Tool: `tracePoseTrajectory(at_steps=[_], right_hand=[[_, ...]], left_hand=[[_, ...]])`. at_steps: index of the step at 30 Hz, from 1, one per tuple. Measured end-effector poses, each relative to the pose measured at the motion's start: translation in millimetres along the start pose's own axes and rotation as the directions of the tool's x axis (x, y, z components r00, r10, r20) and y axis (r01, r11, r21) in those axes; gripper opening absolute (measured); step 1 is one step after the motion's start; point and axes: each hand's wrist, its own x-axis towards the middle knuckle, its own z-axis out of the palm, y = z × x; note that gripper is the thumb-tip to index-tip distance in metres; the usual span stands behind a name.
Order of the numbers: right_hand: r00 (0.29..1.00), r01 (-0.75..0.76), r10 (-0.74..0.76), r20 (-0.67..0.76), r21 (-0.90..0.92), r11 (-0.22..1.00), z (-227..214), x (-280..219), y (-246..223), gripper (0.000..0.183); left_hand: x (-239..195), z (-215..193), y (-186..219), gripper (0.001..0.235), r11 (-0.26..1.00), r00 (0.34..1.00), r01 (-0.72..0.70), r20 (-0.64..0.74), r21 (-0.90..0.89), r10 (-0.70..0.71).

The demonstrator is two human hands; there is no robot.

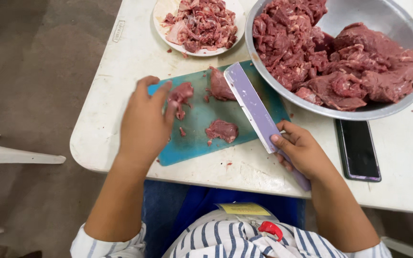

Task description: The person cuts raw meat into smaller pieces using a cleaver on a blue cutting board. The person repeatedly picks up pieces of meat from a metal bowl, slices them, and places the cut pieces onto a white plate.

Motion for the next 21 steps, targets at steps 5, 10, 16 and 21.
tracePoseTrajectory(at_steps=[5, 10, 16, 21], right_hand=[[0.999, -0.01, 0.005, 0.035, 0.139, 0.99, 0, -1, 0, 0.008], [0.999, 0.026, -0.03, 0.03, 0.139, 0.99, 1, -5, -2, 0.011], [0.999, 0.047, -0.045, -0.014, 0.158, 0.986, 1, -5, 0, 0.012], [0.999, 0.044, -0.047, 0.015, 0.12, 0.992, 5, -5, 2, 0.012]], left_hand=[[-12, 51, 12, 0.035, 0.996, 0.967, -0.083, 0.238, -0.03, 0.088], [-20, 86, 26, 0.047, 0.991, 0.833, -0.131, 0.546, 0.039, 0.089], [-21, 77, 18, 0.021, 0.998, 0.818, 0.068, 0.573, -0.002, -0.055], [-22, 48, 16, 0.03, 0.975, 0.819, 0.223, 0.547, -0.023, -0.174]])
